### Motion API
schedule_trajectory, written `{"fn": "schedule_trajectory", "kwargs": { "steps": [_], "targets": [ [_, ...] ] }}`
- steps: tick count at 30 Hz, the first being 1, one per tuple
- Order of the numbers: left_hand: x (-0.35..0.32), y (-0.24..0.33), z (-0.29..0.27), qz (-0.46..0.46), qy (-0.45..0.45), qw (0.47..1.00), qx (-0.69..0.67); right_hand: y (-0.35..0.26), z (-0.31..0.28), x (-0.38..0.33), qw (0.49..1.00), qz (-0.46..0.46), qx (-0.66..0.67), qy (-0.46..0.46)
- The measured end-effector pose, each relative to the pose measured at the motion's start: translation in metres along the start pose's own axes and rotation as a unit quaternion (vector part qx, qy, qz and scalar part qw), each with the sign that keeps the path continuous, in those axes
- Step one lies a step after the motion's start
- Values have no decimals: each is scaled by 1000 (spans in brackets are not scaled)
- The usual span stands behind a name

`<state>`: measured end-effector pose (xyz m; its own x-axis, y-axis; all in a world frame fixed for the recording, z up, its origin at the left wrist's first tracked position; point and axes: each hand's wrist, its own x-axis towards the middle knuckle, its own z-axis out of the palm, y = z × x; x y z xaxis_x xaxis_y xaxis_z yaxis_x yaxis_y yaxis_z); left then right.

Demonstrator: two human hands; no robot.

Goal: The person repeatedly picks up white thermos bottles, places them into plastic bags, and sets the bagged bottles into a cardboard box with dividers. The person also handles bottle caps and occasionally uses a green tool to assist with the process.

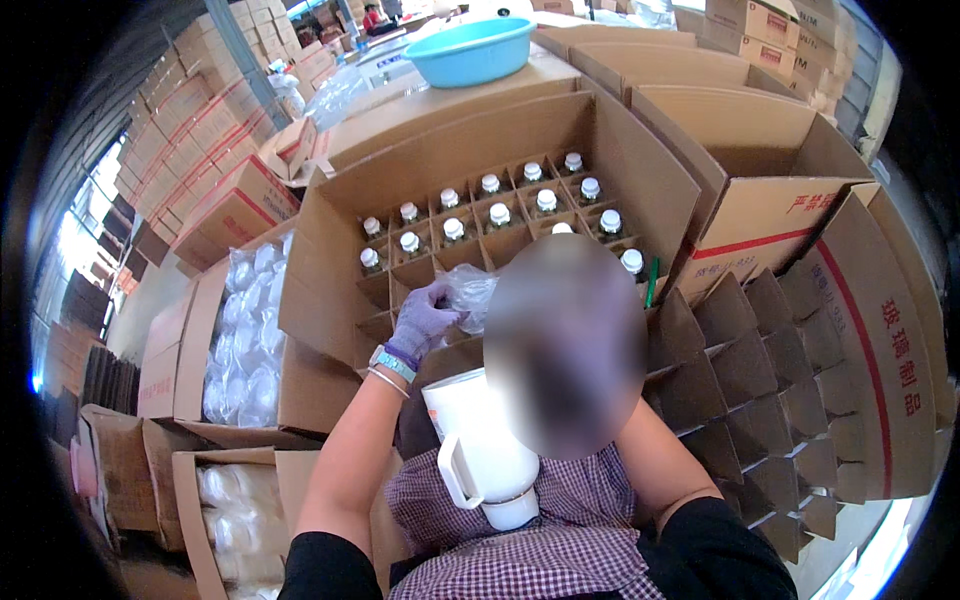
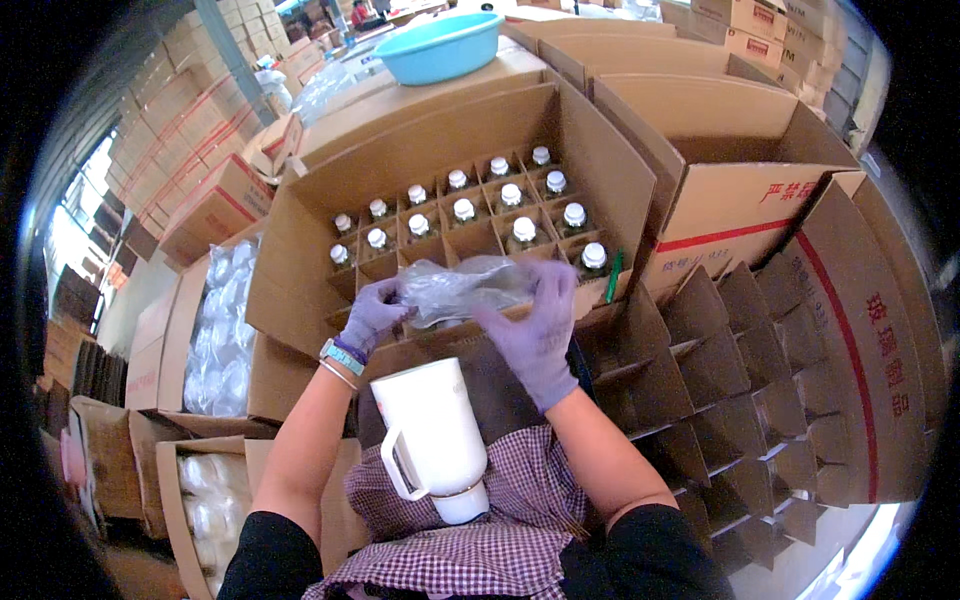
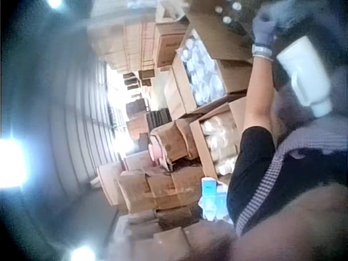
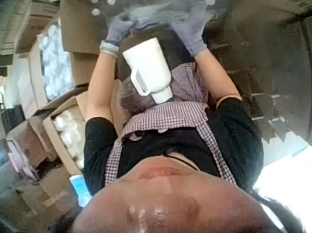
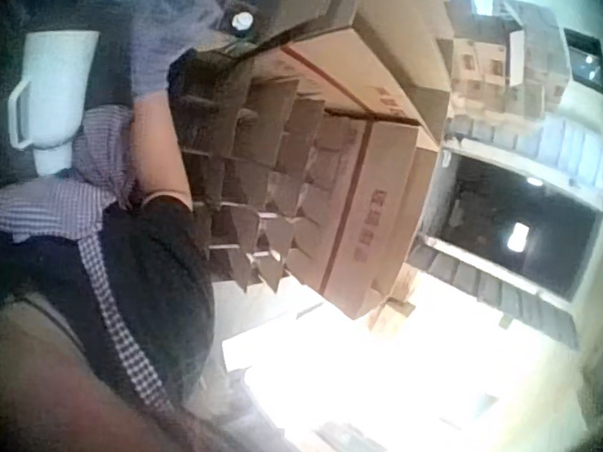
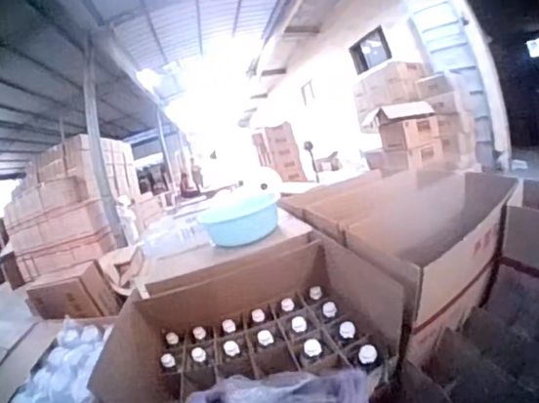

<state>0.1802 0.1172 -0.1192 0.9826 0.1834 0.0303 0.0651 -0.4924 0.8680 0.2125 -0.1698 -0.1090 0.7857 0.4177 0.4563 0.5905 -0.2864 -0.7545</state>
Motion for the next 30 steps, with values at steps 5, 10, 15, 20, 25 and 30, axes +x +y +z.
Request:
{"fn": "schedule_trajectory", "kwargs": {
  "steps": [5,10,15,20,25,30],
  "targets": [
    [-17,-60,2,47,64,993,84,69,40,14,984,54,-145,-83],
    [-103,-39,-13,65,124,981,130,40,35,3,982,-37,-64,-173],
    [-195,6,-8,34,129,991,-28,-14,9,-21,971,-163,0,-177],
    [-251,43,-18,164,102,979,-59,-52,-26,-70,941,-178,78,-276],
    [-283,65,-14,277,69,948,137,-55,-31,-119,933,-191,-20,-304],
    [-300,81,11,355,195,898,173,-92,-56,-121,928,-249,-118,-252]
  ]
}}
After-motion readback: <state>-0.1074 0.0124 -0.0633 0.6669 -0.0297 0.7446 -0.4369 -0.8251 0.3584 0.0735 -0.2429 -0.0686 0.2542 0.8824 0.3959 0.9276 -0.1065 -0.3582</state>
